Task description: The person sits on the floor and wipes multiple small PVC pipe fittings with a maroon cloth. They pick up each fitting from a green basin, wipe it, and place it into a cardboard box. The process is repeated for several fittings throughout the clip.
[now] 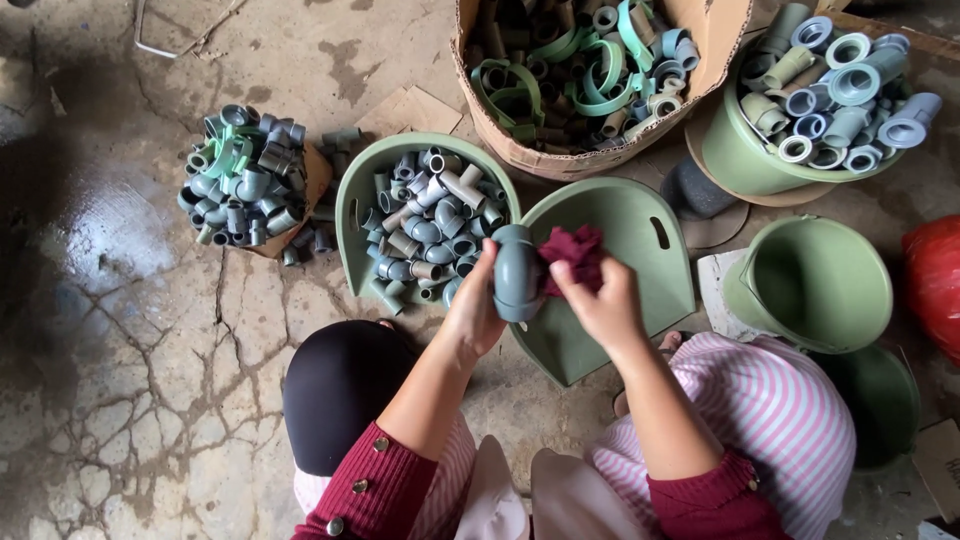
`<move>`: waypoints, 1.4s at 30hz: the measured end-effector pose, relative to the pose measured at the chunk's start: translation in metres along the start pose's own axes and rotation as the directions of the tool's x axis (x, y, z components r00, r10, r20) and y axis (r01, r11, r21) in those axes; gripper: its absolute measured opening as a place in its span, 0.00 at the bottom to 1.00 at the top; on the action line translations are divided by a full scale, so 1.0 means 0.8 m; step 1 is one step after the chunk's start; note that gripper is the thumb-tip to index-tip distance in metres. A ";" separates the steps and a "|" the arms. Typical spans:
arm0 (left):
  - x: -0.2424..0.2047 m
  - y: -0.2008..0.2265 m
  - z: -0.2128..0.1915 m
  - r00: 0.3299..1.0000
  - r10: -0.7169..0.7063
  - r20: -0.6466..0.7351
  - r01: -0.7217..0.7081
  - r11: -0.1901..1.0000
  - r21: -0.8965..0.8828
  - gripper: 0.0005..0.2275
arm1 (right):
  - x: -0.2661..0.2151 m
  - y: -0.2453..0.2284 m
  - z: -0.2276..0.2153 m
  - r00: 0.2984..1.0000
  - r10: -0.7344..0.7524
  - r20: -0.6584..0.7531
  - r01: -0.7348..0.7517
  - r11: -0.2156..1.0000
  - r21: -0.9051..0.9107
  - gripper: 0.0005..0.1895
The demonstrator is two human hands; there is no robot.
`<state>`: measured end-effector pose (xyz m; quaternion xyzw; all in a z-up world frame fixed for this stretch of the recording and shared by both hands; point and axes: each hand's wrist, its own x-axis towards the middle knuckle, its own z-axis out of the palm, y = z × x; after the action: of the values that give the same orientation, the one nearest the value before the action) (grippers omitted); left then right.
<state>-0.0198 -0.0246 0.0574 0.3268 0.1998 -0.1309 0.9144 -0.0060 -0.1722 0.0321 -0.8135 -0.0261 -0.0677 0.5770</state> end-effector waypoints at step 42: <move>-0.026 -0.019 -0.007 0.879 0.031 0.476 -0.202 0.928 0.313 0.34 | -0.019 -0.063 -0.009 0.886 0.082 -0.456 0.014 0.979 0.204 0.14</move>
<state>-0.0451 -0.0306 0.0543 0.4564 -0.0710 -0.1826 0.8680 -0.0275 -0.1619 0.0796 -0.7118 0.1198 -0.2462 0.6469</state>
